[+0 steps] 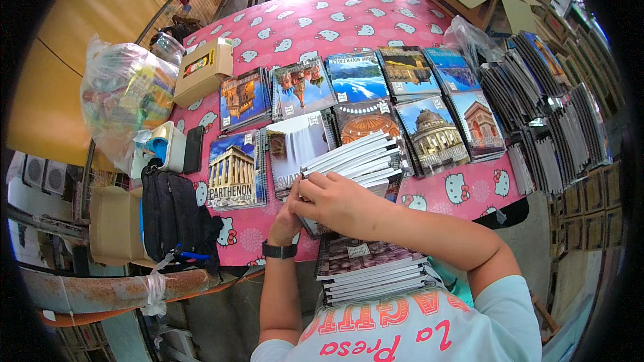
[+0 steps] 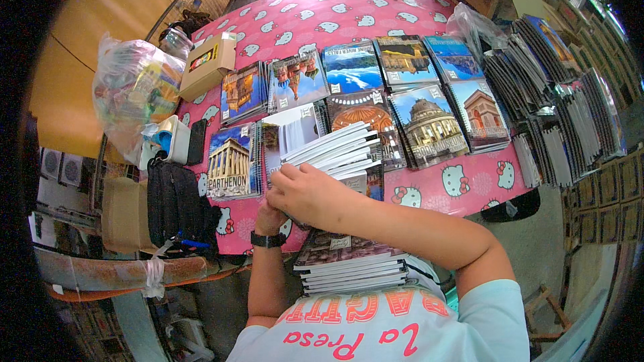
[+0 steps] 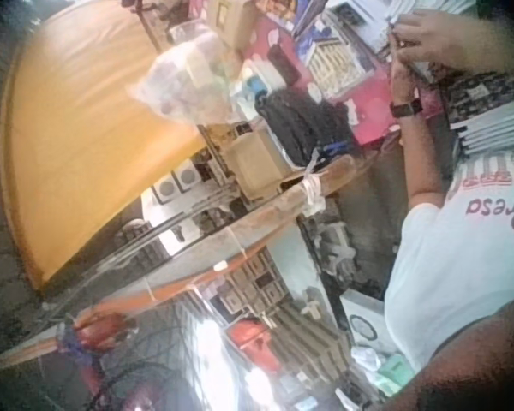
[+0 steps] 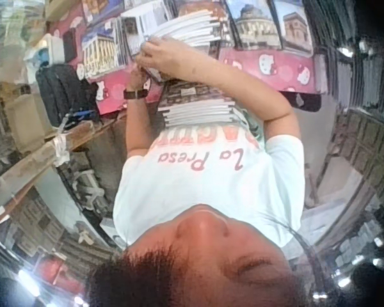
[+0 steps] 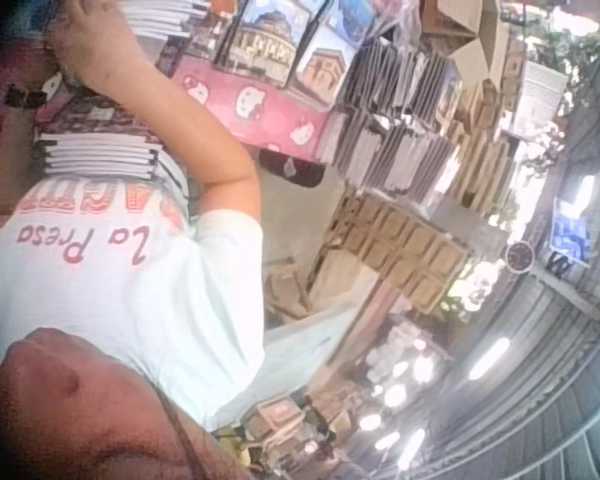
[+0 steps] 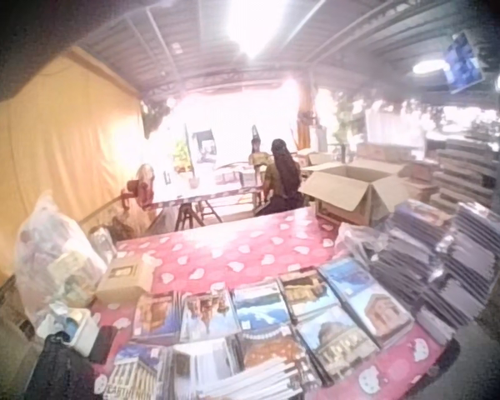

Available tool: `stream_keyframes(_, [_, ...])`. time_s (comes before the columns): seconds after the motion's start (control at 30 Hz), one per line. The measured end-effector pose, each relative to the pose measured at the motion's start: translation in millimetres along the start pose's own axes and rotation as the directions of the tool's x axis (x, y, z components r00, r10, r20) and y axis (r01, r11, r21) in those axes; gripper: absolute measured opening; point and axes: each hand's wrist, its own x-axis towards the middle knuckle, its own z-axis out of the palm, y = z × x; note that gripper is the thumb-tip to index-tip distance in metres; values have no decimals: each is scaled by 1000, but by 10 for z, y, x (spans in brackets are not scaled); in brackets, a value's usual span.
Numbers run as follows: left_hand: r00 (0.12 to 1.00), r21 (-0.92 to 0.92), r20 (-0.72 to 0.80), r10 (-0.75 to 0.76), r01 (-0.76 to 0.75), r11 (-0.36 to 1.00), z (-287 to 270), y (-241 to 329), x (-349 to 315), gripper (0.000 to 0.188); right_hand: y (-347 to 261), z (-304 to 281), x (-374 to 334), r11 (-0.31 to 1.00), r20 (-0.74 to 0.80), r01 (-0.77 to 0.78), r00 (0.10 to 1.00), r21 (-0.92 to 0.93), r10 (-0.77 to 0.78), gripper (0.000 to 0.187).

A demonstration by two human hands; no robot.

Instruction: The person sorts a collection of spiral notebooks by matching the covers and stacking them together.

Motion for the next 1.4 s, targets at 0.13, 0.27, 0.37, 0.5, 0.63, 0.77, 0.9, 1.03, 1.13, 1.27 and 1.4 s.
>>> stream_keyframes(0.13, [1000, -138, -21, -11, 8, 990, 216, 97, 88, 90, -135, -30, -99, 997, 89, 35, 996, -66, -29, 19])
stream_keyframes(0.27, [998, 300, 36, 54, -63, 952, 225, 94, 196, 85, -271, -176, -270, 999, 168, 40, 985, -8, -38, 14])
stream_keyframes(0.37, [998, 398, 6, 67, -64, 915, 237, 160, 191, 87, -106, -565, -484, 971, 10, -42, 999, 237, 41, 21])
stream_keyframes(0.5, [998, 366, -32, 59, -43, 930, 243, 135, 183, 87, 208, -543, -1341, 572, -190, -213, 804, 792, 563, 27])
stream_keyframes(0.63, [998, 403, -3, 69, -62, 913, 225, 143, 160, 90, 92, 159, -1714, 483, -5, -593, 628, 644, 778, 29])
stream_keyframes(0.77, [993, 444, -114, -4, 54, 894, 341, 173, 15, 89, 313, 815, -1987, 498, 195, -640, 707, 585, 679, 29])
stream_keyframes(0.9, [996, 516, -15, -85, 80, 853, 429, 286, -83, 86, 402, 731, -1885, -400, 625, -526, 369, 751, 688, 23])
stream_keyframes(1.03, [972, 655, 106, -212, 92, 750, 352, 381, -318, 94, 434, 362, -2093, 492, 345, -627, 762, 605, 548, 75])
stream_keyframes(1.13, [912, 799, 166, -376, 99, 592, 337, 434, -390, 103, 402, 219, -2154, 395, 458, -592, 801, 702, 386, 135])
stream_keyframes(1.27, [877, 878, 190, -441, 50, 477, 97, 110, -585, 99, 357, 286, -1977, 629, 275, -521, 849, 577, 451, 145])
stream_keyframes(1.4, [816, 872, 488, -312, -435, 227, -84, -33, -606, 79, 451, 400, -1741, 539, 410, -571, 820, 619, 398, 146])
